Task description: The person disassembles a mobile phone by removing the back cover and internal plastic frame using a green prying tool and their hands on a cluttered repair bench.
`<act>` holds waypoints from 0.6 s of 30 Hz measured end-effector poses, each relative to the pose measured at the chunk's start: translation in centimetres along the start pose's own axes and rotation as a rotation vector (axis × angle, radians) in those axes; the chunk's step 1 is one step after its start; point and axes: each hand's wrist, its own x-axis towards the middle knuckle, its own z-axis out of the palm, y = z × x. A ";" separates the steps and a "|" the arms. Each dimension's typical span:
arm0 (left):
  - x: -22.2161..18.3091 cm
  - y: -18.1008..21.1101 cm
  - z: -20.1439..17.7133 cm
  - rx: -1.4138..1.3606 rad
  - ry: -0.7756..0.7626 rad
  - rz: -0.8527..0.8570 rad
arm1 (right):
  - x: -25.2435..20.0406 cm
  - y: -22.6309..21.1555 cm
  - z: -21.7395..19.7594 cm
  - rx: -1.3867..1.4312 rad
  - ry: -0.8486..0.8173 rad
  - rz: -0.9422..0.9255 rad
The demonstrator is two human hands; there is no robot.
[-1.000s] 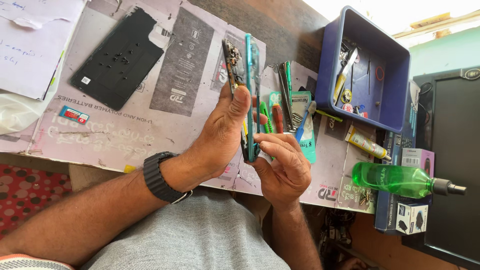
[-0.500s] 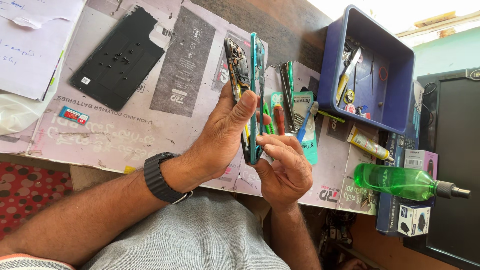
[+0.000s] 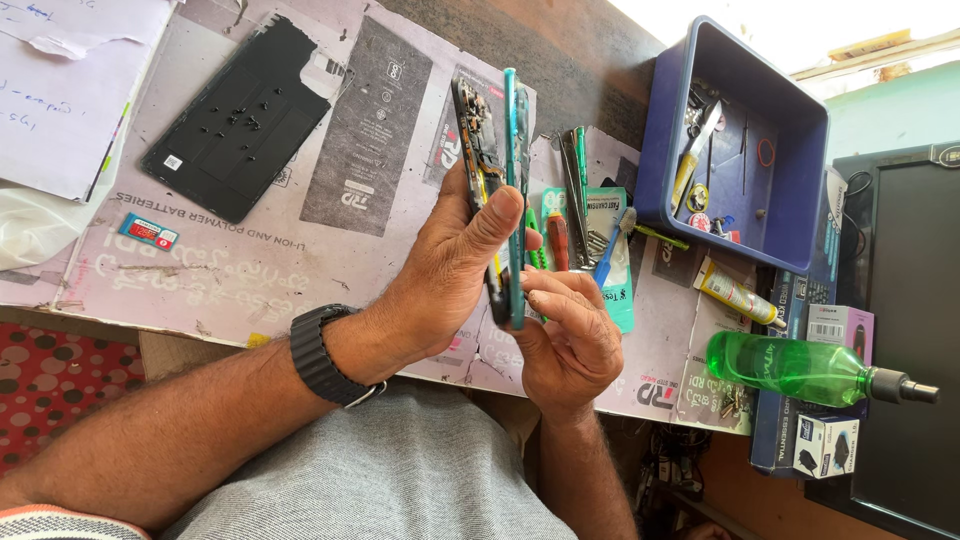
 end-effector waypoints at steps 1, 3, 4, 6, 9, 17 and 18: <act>0.0 -0.1 -0.1 -0.015 -0.004 0.010 | -0.1 0.0 0.0 0.016 0.012 0.022; 0.1 -0.4 -0.2 -0.010 -0.018 0.060 | -0.1 0.0 -0.2 0.024 0.018 0.031; 0.2 -0.4 -0.2 -0.008 -0.025 0.085 | -0.1 0.0 -0.3 0.015 0.013 0.017; 0.1 -0.4 -0.3 -0.019 -0.025 0.027 | 0.1 0.1 -0.3 0.000 0.007 -0.003; 0.1 -0.1 -0.2 -0.031 -0.028 0.002 | 0.3 0.2 -0.2 -0.014 0.000 -0.020; 0.0 -0.1 -0.6 -0.058 -0.073 -0.014 | 1.8 -1.8 -0.2 -0.261 -0.059 -0.125; 0.0 -0.3 -0.7 -0.100 -0.083 -0.013 | 2.1 -2.1 -0.1 -0.288 -0.076 -0.142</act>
